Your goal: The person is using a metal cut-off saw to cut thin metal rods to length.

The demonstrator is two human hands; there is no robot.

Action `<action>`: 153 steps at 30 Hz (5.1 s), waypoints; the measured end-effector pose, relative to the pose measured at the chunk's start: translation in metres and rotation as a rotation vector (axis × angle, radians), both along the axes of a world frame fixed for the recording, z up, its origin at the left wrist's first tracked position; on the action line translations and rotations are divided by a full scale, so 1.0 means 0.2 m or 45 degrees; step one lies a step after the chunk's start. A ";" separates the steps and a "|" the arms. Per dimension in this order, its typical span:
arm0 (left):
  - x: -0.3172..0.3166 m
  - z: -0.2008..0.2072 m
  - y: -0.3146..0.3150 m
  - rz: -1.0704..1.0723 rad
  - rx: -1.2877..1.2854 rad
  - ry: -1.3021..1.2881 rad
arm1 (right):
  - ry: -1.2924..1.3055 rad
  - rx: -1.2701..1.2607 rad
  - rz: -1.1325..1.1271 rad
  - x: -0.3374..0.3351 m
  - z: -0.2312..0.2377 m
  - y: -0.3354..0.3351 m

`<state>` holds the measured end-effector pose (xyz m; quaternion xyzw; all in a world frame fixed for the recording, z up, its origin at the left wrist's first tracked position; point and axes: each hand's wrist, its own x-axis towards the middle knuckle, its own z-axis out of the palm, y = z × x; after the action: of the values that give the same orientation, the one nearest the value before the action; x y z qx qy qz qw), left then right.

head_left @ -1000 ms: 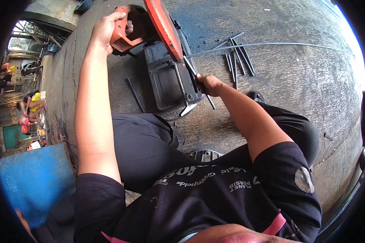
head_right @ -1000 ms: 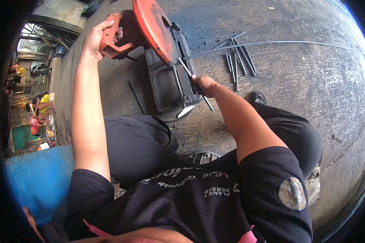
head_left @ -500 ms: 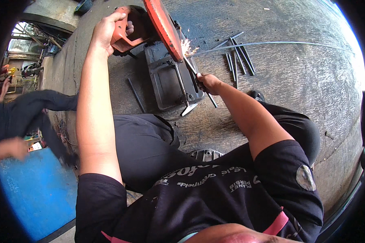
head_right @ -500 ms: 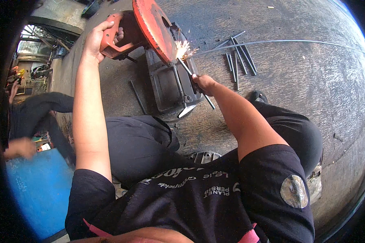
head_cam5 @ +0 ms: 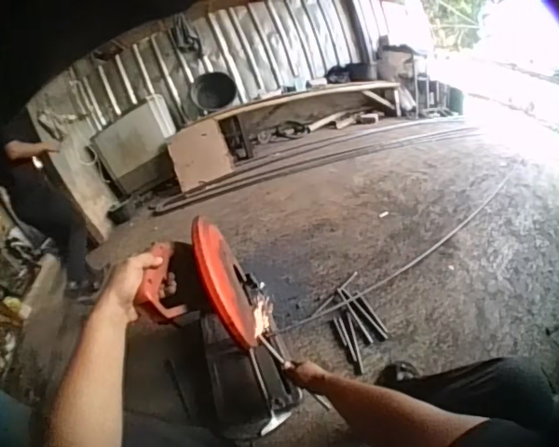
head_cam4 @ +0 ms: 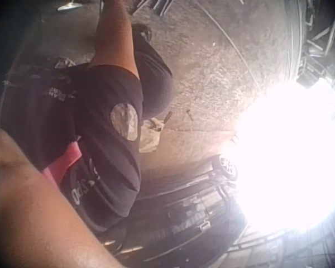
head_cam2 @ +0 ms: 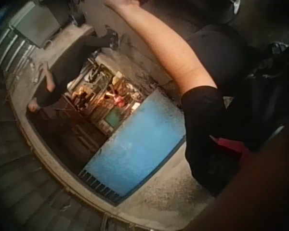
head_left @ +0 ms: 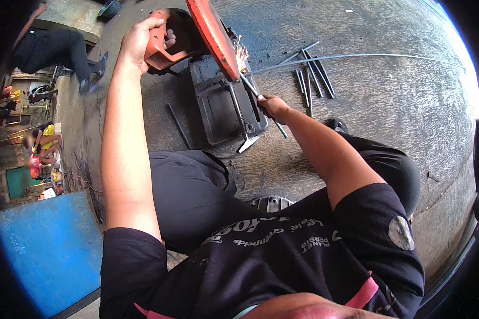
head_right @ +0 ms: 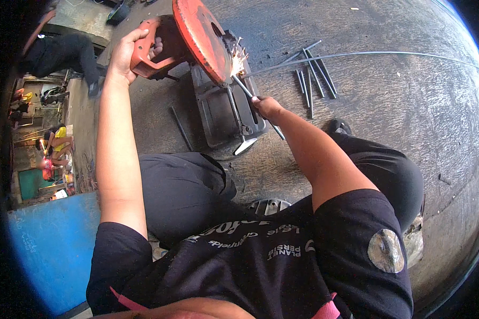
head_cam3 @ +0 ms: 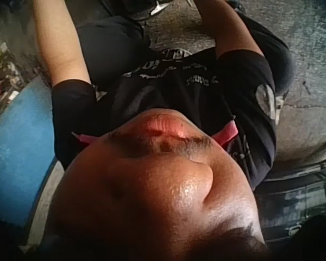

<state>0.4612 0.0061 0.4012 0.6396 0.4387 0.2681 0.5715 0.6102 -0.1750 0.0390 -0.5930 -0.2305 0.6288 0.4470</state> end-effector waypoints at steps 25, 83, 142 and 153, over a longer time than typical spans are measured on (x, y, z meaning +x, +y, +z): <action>0.00 0.00 -0.01 0.006 0.006 0.007 | -0.416 0.051 -0.088 -0.03 -0.06 0.00; 0.00 -0.02 0.01 0.007 -0.010 -0.040 | -0.036 0.029 -0.097 0.04 0.11 0.01; -0.01 -0.02 0.03 -0.040 -0.010 -0.036 | 0.057 0.096 -0.069 0.05 0.08 0.03; 0.00 -0.01 0.00 -0.022 0.014 -0.046 | 0.908 -0.097 0.063 0.08 0.13 -0.02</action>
<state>0.4610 0.0070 0.3991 0.6417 0.4213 0.2768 0.5781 0.6258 -0.1793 0.0655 -0.3467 -0.0505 0.8150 0.4616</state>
